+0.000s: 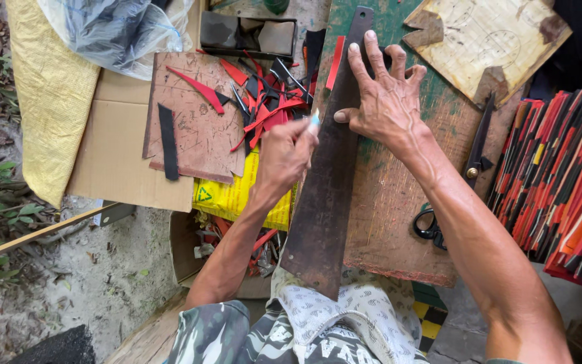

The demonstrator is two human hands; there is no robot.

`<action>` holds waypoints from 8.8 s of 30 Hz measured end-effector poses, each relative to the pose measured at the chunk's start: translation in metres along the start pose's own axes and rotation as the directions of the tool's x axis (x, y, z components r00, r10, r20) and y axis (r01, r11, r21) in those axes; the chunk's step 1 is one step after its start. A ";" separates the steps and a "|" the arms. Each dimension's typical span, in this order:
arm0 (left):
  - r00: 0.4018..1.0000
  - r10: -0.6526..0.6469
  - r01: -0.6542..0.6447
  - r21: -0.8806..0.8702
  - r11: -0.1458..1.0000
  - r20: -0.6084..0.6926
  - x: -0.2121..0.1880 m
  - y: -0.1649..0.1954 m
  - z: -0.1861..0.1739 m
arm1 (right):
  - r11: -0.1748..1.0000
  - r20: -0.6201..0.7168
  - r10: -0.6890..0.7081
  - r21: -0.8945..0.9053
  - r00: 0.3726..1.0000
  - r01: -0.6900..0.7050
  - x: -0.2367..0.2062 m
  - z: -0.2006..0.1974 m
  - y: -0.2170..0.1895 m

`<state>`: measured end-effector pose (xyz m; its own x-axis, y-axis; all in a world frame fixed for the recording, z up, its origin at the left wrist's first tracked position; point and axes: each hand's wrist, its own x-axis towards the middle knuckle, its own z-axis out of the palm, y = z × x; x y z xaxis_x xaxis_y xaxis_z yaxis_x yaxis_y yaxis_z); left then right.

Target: The person trims the edges of red and black rubber foam pieces, holding each piece against a long saw blade used as a straight guide and cutting the excess edge with a small knife by hand. They place finished pieces on a stack and pick up new pieces one at a time, working through a pile of cut pieces.

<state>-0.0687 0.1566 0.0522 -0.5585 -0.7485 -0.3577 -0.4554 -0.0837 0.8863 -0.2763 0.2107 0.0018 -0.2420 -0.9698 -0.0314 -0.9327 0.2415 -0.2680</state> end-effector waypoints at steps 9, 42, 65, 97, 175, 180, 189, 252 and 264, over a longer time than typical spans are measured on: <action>0.939 0.298 -0.215 0.388 0.896 -0.169 0.104 -0.007 0.024 | 0.998 0.017 0.022 0.056 1.000 -0.023 0.001 0.003 0.005; 0.960 -0.251 0.280 -0.501 0.819 0.125 -0.179 -0.176 -0.043 | 0.746 -0.153 0.379 0.634 0.913 -0.203 -0.039 0.019 0.004; 0.982 -0.176 0.106 -0.556 0.825 -0.074 -0.148 -0.186 -0.078 | 0.772 -0.232 0.410 0.603 0.882 -0.200 -0.008 0.017 -0.020; 0.915 -0.360 0.394 -0.577 0.715 0.179 -0.132 -0.188 -0.066 | 0.054 -0.473 0.487 0.855 0.734 0.516 0.122 -0.115 0.047; 0.950 -0.304 0.238 -0.470 0.850 -0.068 -0.105 -0.203 -0.075 | 0.856 -0.529 0.517 0.331 0.673 -0.397 -0.055 0.006 0.081; 0.952 -0.297 0.231 -0.467 0.853 -0.072 -0.105 -0.205 -0.076 | 0.781 -0.464 0.596 0.525 0.656 -0.339 -0.036 0.010 0.119; 0.956 -0.288 0.230 -0.462 0.857 -0.058 -0.107 -0.200 -0.074 | 0.805 -0.310 0.591 0.288 0.744 -0.519 0.037 0.001 0.168; 0.962 -0.261 0.211 -0.392 0.896 -0.078 -0.106 -0.177 -0.070 | 0.965 -0.568 0.245 0.221 0.786 -0.142 -0.085 0.017 0.101; 0.986 -0.073 0.081 0.044 0.996 -0.147 -0.104 -0.142 -0.062 | 0.983 -0.635 0.151 0.179 0.758 -0.046 -0.066 0.017 0.099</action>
<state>0.0967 0.2057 -0.0179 -0.4154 -0.8289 -0.3747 -0.5292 -0.1148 0.8407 -0.3484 0.2982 -0.0390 -0.4939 -0.6758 0.5471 -0.8577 0.2753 -0.4343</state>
